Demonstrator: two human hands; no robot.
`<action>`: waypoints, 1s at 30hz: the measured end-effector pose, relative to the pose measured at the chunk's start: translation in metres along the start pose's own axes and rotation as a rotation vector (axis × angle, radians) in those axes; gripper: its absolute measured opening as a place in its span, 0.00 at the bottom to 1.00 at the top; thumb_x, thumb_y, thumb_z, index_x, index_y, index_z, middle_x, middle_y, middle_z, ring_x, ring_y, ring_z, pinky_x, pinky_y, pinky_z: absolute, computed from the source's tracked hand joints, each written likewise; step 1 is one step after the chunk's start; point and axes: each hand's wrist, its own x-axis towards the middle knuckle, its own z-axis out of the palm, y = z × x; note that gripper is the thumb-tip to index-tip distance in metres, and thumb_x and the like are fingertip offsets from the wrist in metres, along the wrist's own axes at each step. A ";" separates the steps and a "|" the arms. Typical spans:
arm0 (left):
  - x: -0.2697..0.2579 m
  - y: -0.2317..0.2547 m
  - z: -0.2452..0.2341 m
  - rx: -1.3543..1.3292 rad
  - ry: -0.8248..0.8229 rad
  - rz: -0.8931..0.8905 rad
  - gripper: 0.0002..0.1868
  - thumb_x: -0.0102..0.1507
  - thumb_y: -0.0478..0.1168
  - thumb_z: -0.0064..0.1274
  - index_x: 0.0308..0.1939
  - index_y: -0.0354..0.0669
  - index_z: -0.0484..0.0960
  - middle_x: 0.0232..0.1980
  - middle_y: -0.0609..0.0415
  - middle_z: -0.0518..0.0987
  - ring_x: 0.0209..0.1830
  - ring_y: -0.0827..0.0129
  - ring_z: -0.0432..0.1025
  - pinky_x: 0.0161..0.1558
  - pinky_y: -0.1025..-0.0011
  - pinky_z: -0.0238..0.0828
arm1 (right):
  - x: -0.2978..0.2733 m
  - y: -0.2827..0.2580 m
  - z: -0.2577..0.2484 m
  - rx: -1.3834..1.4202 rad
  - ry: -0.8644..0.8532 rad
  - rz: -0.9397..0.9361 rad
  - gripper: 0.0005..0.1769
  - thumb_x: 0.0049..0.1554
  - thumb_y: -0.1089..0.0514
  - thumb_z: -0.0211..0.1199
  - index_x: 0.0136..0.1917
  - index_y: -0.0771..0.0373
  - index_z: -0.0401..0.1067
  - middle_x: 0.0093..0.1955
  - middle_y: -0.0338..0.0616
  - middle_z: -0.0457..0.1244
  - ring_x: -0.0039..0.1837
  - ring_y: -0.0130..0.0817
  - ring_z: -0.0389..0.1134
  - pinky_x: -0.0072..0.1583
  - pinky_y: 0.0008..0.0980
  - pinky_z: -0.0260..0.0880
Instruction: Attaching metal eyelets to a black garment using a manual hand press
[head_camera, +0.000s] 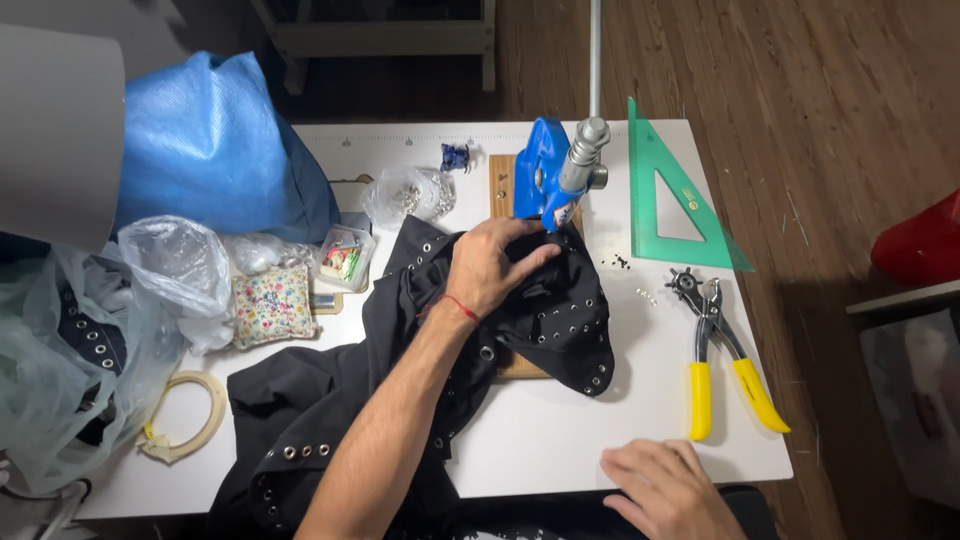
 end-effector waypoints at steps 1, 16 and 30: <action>0.001 0.002 -0.001 0.006 -0.006 -0.027 0.27 0.71 0.67 0.63 0.57 0.52 0.94 0.56 0.56 0.94 0.54 0.60 0.88 0.52 0.60 0.85 | 0.000 0.000 0.003 -0.022 0.087 -0.073 0.20 0.60 0.50 0.81 0.62 0.58 0.84 0.65 0.35 0.76 0.63 0.37 0.75 0.61 0.42 0.69; -0.001 -0.013 0.014 0.049 0.051 0.034 0.19 0.73 0.61 0.65 0.54 0.54 0.92 0.54 0.61 0.92 0.52 0.59 0.85 0.50 0.59 0.82 | 0.068 0.011 -0.027 0.392 0.206 0.204 0.02 0.64 0.59 0.73 0.47 0.57 0.84 0.49 0.35 0.78 0.49 0.28 0.78 0.53 0.28 0.78; 0.005 -0.011 0.001 -0.059 -0.039 -0.105 0.14 0.70 0.58 0.70 0.56 0.65 0.92 0.48 0.61 0.91 0.56 0.60 0.87 0.56 0.58 0.88 | 0.239 0.075 -0.037 0.809 0.433 0.601 0.06 0.71 0.66 0.72 0.59 0.70 0.85 0.51 0.60 0.79 0.38 0.43 0.82 0.41 0.38 0.85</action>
